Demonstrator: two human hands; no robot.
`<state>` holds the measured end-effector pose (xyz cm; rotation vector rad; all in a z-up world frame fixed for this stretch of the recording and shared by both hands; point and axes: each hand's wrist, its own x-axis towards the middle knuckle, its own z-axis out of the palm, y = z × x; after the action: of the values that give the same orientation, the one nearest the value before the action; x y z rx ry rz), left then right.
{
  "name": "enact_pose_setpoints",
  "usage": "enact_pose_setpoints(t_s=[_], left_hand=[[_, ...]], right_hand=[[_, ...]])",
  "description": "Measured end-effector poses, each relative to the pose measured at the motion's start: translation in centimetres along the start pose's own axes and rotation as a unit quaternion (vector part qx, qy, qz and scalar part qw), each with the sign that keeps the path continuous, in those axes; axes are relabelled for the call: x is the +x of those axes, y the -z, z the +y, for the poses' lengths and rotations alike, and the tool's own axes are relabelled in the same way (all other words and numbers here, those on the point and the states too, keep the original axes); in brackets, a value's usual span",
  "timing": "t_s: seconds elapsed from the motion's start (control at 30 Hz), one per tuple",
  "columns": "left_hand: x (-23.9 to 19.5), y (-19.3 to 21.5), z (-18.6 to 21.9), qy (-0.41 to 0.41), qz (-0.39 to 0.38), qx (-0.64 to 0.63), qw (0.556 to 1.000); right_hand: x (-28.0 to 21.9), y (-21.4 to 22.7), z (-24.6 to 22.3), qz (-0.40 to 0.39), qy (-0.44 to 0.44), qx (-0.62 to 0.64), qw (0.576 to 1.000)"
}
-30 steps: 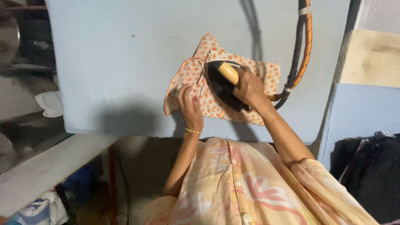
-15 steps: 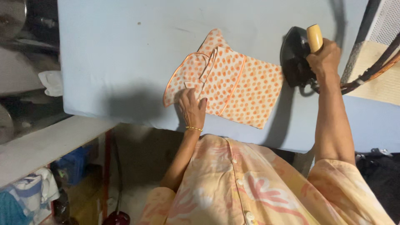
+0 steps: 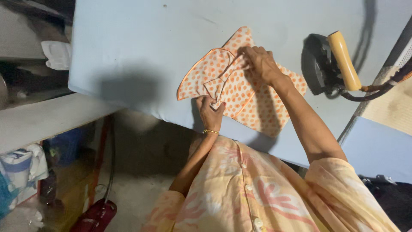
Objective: The person irons a patterned shirt using a steam iron on an ironing board and then folds the shirt by hand, placing it onto a stack of folded garments.
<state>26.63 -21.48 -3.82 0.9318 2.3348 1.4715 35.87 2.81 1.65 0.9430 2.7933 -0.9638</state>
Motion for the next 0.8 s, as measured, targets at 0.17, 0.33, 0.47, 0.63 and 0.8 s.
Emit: enact_pose_setpoints(t_s=[0.17,0.33,0.47,0.63,0.8], left_hand=[[-0.1,-0.5,-0.1,0.049,-0.068,-0.077,0.993],[1.1,-0.1,-2.4,0.112,-0.038,-0.207,0.971],[3.7,0.7,-3.9,0.124,-0.019,-0.101,0.987],[5.5,1.8,-2.6,0.001,-0.012,0.131,0.991],[5.4,-0.5,0.3,-0.182,-0.122,0.305,0.927]], right_hand=[[-1.8,2.6,0.3,0.093,0.122,0.122,0.981],[0.5,3.8,-1.0,0.058,0.071,0.090,0.992],[2.7,2.0,-1.7,0.071,0.118,0.059,0.989],[-2.0,-1.6,-0.3,0.279,0.064,-0.053,0.957],[-12.3,-6.8,0.0,0.351,-0.110,-0.099,0.925]])
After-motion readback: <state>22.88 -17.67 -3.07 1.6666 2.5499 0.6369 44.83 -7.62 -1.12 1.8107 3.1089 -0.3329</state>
